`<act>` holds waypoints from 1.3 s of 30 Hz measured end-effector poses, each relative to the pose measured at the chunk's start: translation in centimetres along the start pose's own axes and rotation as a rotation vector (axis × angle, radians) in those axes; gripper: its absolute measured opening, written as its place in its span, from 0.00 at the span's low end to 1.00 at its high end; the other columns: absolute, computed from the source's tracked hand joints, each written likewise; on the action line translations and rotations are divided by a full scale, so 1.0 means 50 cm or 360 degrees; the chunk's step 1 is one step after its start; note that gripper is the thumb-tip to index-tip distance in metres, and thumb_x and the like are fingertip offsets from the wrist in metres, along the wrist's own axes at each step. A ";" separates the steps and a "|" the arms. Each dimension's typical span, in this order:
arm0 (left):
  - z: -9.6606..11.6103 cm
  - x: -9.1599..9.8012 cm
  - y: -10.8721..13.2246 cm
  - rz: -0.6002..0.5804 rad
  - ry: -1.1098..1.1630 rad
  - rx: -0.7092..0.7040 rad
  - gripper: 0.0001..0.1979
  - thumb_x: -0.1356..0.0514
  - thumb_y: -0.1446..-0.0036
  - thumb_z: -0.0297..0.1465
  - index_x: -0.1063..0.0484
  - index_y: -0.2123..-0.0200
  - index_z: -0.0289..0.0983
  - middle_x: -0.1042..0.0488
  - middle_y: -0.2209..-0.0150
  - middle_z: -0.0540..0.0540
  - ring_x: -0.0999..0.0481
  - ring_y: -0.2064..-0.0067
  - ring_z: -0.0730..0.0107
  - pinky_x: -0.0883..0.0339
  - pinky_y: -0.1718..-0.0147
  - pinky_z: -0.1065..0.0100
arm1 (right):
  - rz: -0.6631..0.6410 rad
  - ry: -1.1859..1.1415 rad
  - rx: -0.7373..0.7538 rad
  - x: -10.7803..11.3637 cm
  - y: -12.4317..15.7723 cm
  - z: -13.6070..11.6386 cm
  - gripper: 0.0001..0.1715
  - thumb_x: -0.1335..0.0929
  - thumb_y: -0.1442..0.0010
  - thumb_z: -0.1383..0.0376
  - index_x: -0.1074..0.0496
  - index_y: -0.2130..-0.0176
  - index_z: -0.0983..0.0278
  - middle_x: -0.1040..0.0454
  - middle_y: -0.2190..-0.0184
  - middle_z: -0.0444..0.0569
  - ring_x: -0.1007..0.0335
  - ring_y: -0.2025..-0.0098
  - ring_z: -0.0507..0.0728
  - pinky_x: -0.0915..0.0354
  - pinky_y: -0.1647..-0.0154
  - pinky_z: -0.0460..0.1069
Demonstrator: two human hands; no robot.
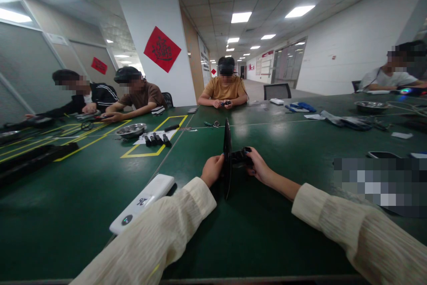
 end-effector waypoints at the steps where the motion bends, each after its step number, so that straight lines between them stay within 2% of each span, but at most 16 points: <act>1: 0.001 0.001 -0.001 0.0014 -0.0020 -0.0020 0.18 0.48 0.47 0.40 0.33 0.82 0.34 0.36 0.85 0.51 0.35 0.79 0.71 0.41 0.76 0.71 | -0.0006 0.0002 0.0001 -0.001 0.000 -0.001 0.12 0.40 0.45 0.57 0.43 0.60 0.58 0.40 0.81 0.37 0.51 0.87 0.45 0.60 0.89 0.39; 7: 0.006 0.008 -0.002 0.0090 -0.0038 -0.0133 0.12 0.48 0.48 0.37 0.34 0.78 0.36 0.36 0.83 0.52 0.32 0.75 0.69 0.37 0.69 0.69 | -0.0007 0.0009 0.0009 0.000 -0.001 -0.001 0.12 0.39 0.45 0.57 0.43 0.60 0.58 0.40 0.79 0.37 0.50 0.86 0.45 0.59 0.89 0.39; 14: 0.013 0.006 0.000 0.0047 -0.0053 -0.0167 0.13 0.49 0.47 0.39 0.35 0.77 0.37 0.36 0.81 0.52 0.32 0.73 0.68 0.36 0.65 0.67 | 0.0015 0.0006 -0.0002 0.004 -0.005 0.005 0.13 0.39 0.46 0.57 0.42 0.60 0.57 0.40 0.80 0.37 0.50 0.87 0.45 0.59 0.89 0.39; 19: 0.016 0.009 -0.002 0.0072 -0.0106 -0.0227 0.12 0.49 0.46 0.37 0.34 0.76 0.37 0.32 0.77 0.49 0.30 0.68 0.66 0.36 0.63 0.66 | 0.0003 -0.0004 0.0004 0.003 -0.006 0.005 0.13 0.39 0.46 0.56 0.43 0.60 0.58 0.40 0.80 0.36 0.50 0.87 0.45 0.59 0.89 0.39; 28: 0.017 0.006 -0.002 0.0050 -0.0083 -0.0206 0.13 0.49 0.45 0.38 0.35 0.76 0.37 0.35 0.81 0.52 0.32 0.71 0.67 0.36 0.63 0.66 | -0.0031 0.0007 0.0005 -0.001 0.000 0.000 0.14 0.39 0.45 0.55 0.43 0.60 0.58 0.39 0.79 0.37 0.49 0.86 0.45 0.59 0.89 0.39; 39: 0.022 0.008 -0.001 0.0065 -0.0120 -0.0223 0.13 0.49 0.45 0.36 0.33 0.76 0.36 0.32 0.79 0.50 0.31 0.71 0.66 0.36 0.61 0.64 | -0.0014 0.0020 0.0031 0.005 -0.007 0.007 0.14 0.39 0.45 0.54 0.43 0.60 0.58 0.40 0.79 0.37 0.49 0.86 0.45 0.59 0.89 0.39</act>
Point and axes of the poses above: each hand's wrist, its own y-axis away from the middle knuckle, its own x-axis out of the back of the hand, z = x × y, the point moved 9 cm from there along -y, towards the middle knuckle
